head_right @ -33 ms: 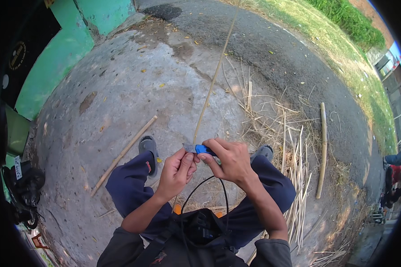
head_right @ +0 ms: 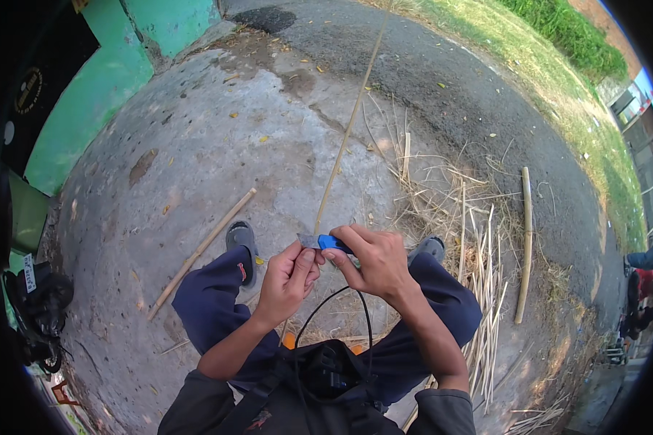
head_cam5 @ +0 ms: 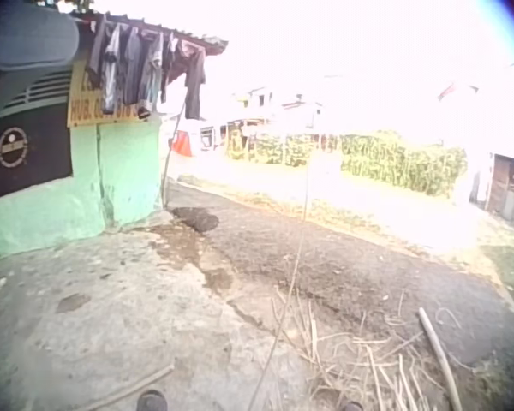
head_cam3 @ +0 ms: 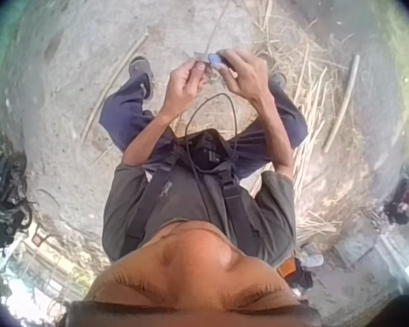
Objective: The person uses a utility knife to shave thin layers from a long bamboo strip. They hold the bamboo strip in one hand and carefully slide the blade along its length to smooth it.
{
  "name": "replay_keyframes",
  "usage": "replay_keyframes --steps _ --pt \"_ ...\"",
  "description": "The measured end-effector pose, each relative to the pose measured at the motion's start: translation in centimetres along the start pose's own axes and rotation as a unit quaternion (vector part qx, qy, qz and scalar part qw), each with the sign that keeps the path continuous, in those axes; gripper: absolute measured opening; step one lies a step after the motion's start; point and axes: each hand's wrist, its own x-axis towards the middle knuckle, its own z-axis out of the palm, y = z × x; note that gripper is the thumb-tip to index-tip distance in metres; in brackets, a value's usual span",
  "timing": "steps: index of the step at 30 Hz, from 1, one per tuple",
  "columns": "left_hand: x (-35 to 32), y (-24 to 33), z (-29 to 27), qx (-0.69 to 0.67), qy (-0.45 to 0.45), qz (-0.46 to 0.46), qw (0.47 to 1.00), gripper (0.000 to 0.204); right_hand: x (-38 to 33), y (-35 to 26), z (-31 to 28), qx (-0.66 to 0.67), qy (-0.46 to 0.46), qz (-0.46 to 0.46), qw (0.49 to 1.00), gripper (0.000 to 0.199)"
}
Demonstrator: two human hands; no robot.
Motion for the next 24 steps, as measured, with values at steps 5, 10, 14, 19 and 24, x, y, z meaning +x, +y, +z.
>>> replay_keyframes --steps 5,10,14,19,24 --pt "0.0 -0.1 0.3 0.085 0.054 0.062 0.993 0.031 0.2 -0.2 -0.1 -0.018 0.011 -0.001 1.0 0.026" --pt "-0.3 0.7 0.7 0.104 0.055 0.049 0.992 0.029 0.3 0.3 -0.1 -0.041 0.042 0.006 0.998 0.028" --pt "-0.3 0.8 0.8 0.126 0.071 0.062 0.988 0.029 0.4 0.0 -0.1 -0.065 0.058 -0.003 0.996 0.029" --pt "-0.2 0.9 0.8 0.152 0.078 0.072 0.983 0.024 0.5 0.0 0.0 -0.078 0.075 -0.011 0.994 0.029" --pt "-0.1 1.1 1.0 0.166 0.087 0.085 0.979 0.02 0.5 0.0 0.1 -0.089 0.088 -0.013 0.992 0.03"
